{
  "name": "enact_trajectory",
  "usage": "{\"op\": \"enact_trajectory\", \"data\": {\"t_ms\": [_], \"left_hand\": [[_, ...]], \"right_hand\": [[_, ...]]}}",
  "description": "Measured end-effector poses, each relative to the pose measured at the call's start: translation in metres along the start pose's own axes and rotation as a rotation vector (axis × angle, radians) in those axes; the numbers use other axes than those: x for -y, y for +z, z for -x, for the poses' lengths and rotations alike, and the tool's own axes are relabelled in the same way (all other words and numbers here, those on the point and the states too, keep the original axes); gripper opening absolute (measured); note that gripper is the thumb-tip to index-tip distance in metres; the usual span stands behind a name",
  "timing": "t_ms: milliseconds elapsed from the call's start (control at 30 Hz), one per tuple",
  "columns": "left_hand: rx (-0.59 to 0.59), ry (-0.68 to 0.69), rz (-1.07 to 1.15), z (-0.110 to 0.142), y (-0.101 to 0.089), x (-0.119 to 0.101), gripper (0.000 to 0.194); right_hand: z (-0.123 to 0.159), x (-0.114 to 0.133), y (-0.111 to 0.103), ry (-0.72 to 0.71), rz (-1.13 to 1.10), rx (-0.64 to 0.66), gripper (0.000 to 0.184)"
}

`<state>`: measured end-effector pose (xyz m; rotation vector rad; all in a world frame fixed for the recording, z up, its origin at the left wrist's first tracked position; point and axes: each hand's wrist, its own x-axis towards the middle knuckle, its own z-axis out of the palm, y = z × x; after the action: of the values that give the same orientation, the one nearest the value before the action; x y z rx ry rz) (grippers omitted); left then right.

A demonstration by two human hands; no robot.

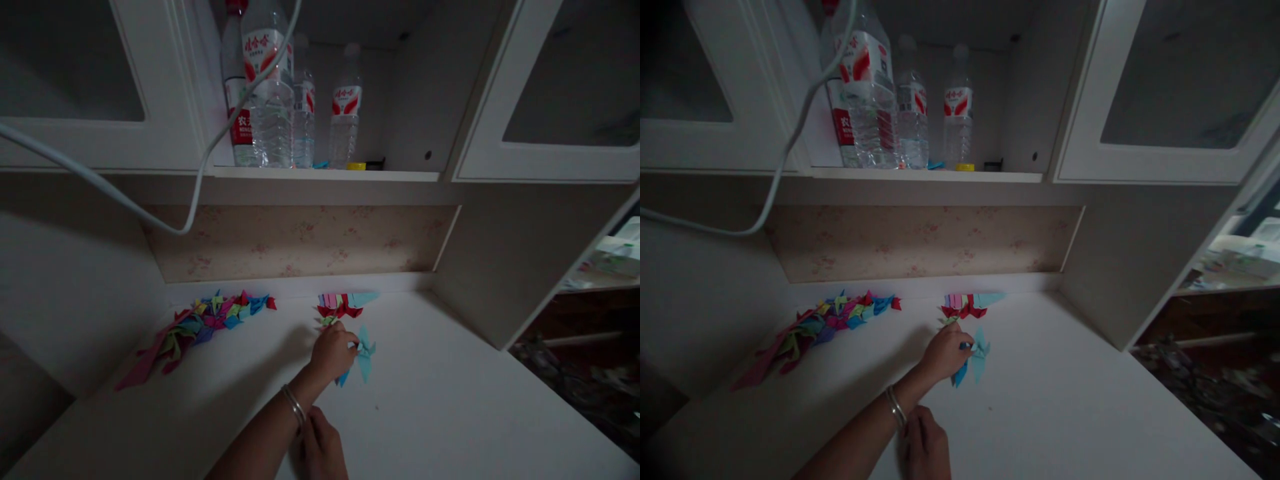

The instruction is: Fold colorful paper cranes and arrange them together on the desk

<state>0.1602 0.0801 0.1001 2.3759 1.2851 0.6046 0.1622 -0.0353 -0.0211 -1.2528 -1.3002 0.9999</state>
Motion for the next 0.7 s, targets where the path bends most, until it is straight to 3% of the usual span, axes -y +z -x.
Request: {"op": "enact_trajectory", "data": {"t_ms": [200,367,700], "left_hand": [[0.049,-0.070,-0.070,-0.017,0.029,0.003,0.019],[0.071,-0.117,-0.115,-0.017,0.043,0.011,0.019],[0.097,-0.075,-0.143,-0.015,0.040,0.018,0.023]], "right_hand": [[0.001,0.009,0.000,0.024,-0.088,0.048,0.040],[0.000,0.019,-0.004,0.061,-0.135,0.063,0.039],[0.001,0.023,-0.004,0.086,-0.118,0.043,0.031]]}}
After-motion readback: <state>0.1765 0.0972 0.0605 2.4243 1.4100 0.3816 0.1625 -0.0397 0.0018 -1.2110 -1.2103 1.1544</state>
